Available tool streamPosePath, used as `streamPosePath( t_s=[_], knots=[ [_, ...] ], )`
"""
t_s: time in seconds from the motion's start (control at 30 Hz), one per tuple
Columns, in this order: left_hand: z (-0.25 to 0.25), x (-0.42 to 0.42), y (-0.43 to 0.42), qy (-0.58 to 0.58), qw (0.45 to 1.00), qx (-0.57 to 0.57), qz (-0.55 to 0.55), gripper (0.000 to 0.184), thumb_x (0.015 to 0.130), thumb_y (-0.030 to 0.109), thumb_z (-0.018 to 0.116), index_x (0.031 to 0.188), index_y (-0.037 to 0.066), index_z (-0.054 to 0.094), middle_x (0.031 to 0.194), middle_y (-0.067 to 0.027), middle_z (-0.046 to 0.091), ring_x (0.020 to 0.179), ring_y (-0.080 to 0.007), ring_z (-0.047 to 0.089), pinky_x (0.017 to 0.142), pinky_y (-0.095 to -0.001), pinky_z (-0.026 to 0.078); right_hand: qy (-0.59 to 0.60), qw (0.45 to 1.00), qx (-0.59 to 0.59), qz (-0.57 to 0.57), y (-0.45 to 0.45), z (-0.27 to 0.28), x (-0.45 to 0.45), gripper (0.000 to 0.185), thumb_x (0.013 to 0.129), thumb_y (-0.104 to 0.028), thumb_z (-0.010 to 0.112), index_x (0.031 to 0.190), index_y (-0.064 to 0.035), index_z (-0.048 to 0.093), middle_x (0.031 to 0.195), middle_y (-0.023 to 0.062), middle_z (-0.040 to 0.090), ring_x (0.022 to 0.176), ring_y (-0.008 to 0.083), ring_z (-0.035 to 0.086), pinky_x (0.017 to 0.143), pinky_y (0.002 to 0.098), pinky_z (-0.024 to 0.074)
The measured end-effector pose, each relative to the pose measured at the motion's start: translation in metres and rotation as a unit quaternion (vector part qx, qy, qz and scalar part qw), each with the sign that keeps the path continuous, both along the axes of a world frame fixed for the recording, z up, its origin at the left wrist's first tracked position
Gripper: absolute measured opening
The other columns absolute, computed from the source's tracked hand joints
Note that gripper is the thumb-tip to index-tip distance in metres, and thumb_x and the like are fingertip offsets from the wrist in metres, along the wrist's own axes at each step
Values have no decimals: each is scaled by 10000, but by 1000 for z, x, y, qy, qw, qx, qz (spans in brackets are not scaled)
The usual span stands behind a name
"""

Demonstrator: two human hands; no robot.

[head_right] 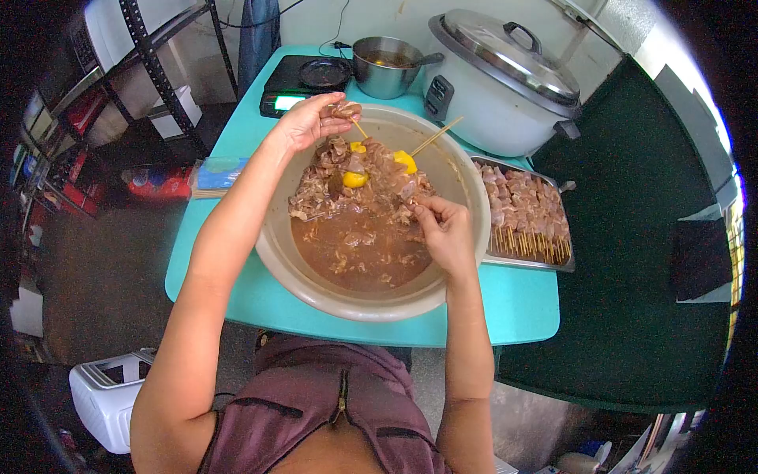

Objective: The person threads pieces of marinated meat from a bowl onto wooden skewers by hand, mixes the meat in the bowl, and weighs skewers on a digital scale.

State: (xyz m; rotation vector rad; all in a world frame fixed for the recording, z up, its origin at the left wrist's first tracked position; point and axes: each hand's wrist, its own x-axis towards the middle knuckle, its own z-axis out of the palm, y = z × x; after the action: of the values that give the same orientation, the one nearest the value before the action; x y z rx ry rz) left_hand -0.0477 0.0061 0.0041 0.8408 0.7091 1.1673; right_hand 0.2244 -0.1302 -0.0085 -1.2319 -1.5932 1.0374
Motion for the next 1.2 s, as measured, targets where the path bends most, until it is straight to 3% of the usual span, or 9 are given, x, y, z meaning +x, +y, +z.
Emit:
streamPosePath(
  t_s=[0.13,0.2,0.3,0.53,0.6,0.73,0.93,1.03,1.2],
  knots=[
    [-7,3,-1,79,994,58,57,287,786,89,624,1045,57,504,998,-95,614,903,-165,602,751,-310,503,-20,1000,8,2,2,0,1,133,805,-47,563,847,51,643,684,28,614,631,62,519,553,211,409],
    [-8,0,1,208,966,124,92,287,760,92,653,1020,71,534,967,-43,628,863,-104,588,699,-254,468,23,999,30,-13,2,-2,0,132,801,-48,564,831,57,638,689,28,617,634,67,521,577,217,413],
    [-6,-1,1,254,953,141,83,276,748,98,663,1005,81,566,911,-7,639,850,-70,578,665,-216,433,21,999,33,-10,3,-3,2,130,798,-55,566,817,53,636,694,32,620,643,68,524,587,217,408],
    [2,-2,-6,202,971,119,36,206,809,140,589,1000,65,580,880,-26,640,837,-99,598,729,-255,484,-12,1000,26,-12,3,-3,3,126,797,-60,563,808,42,637,683,23,615,627,63,506,565,218,391],
    [0,-2,-3,104,991,82,29,206,832,148,557,1007,41,572,885,-53,636,832,-136,609,775,-289,513,6,1000,28,-9,3,-2,2,126,797,-59,561,803,41,638,662,12,601,605,56,491,534,210,376],
    [2,-1,-7,111,990,84,12,215,836,140,550,1014,21,563,875,-71,631,832,-162,612,792,-309,523,11,1000,20,-4,3,-2,2,126,798,-62,562,797,38,639,640,-1,582,585,45,474,511,202,357],
    [-2,3,-4,180,972,116,96,186,813,125,568,950,5,604,878,-64,628,860,-145,592,765,-274,488,9,999,36,-1,5,-6,3,125,800,-61,559,797,36,639,629,-16,565,556,33,440,489,200,330],
    [-2,-3,-1,185,978,92,23,219,814,194,605,1001,83,592,897,6,638,866,-98,589,712,-252,471,10,999,31,-7,3,-2,2,128,801,-60,556,804,36,641,629,-16,567,553,33,437,489,200,328],
    [-2,1,-4,118,991,33,46,331,832,82,541,1133,-21,446,986,-128,597,968,-213,579,823,-309,497,-7,1000,31,-3,4,-4,4,132,799,-57,555,823,40,641,638,-16,571,555,32,435,492,199,328]
  ],
)
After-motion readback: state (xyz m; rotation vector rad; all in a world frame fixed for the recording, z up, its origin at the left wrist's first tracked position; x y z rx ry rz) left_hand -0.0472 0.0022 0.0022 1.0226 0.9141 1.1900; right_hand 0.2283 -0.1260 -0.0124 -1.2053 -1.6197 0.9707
